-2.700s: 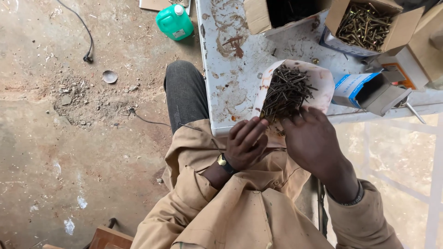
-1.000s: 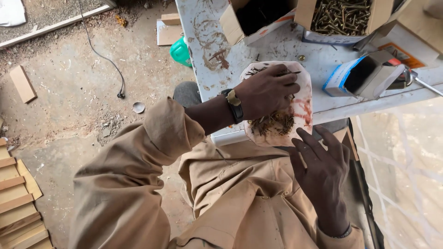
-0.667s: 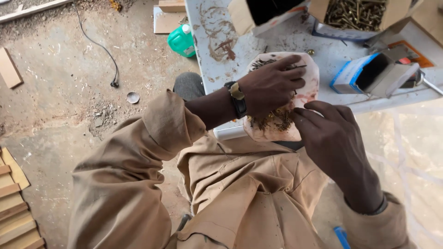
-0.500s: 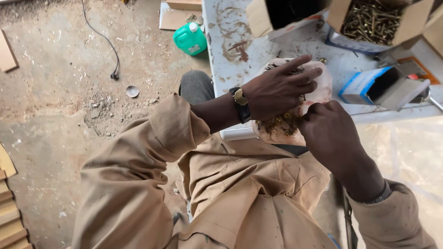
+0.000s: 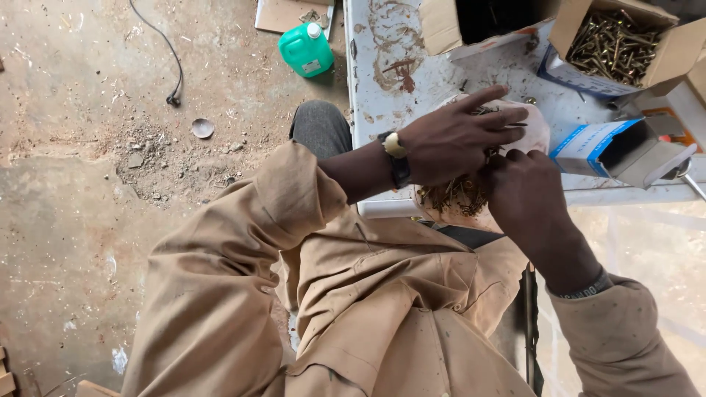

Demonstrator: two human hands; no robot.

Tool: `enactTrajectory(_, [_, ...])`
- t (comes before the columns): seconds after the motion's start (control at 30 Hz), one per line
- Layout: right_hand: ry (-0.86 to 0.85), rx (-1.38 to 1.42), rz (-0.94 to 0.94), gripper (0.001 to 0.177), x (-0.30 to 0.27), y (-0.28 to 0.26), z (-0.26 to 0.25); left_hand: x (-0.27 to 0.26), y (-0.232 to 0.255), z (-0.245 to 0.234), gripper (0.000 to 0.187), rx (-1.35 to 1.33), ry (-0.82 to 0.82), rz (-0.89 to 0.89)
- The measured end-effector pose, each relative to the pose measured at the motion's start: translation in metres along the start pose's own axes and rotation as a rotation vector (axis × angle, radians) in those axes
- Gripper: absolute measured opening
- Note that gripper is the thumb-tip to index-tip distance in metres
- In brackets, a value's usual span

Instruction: Sorting through a tray of nails by hand on a workshop table

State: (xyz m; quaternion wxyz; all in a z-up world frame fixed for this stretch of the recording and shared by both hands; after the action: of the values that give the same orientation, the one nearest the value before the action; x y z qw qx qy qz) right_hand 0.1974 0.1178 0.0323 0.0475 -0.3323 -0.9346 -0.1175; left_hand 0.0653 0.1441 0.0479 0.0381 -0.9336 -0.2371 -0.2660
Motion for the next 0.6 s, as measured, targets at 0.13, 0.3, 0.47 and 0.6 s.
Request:
enactTrajectory(0.13, [0.085,0.116,0.051,0.020,0.006,-0.008,-0.025,0.001,0.002,-0.053,0.020,-0.127,0.019,-0.052])
enactTrajectory(0.3, [0.035,0.037,0.064,0.027,0.010,-0.016,-0.036,-0.057,0.002,-0.056,0.077,-0.614,0.689,-0.862])
enactTrajectory(0.47, [-0.022,0.158,0.165,0.010,-0.007,-0.035,-0.024,-0.083,0.050,-0.023,0.085,-1.045,0.799,-1.020])
enactTrajectory(0.6, [-0.179,0.238,0.284,0.004,-0.010,-0.049,-0.036,-0.098,0.063,-0.017,0.064,-1.170,0.917,-0.904])
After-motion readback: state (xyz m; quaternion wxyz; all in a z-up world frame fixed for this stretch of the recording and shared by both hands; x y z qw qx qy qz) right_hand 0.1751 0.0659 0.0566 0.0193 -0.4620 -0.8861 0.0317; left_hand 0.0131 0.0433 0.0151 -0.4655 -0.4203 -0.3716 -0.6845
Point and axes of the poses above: each hand's wrist, its own x-axis towards the middle knuckle, its own z-axis out of the palm, y = z × x, the point moved 5 cm from there along x, towards the middle knuckle, and after that the axes turned 11 degrees about y, right-handed, at the moved point
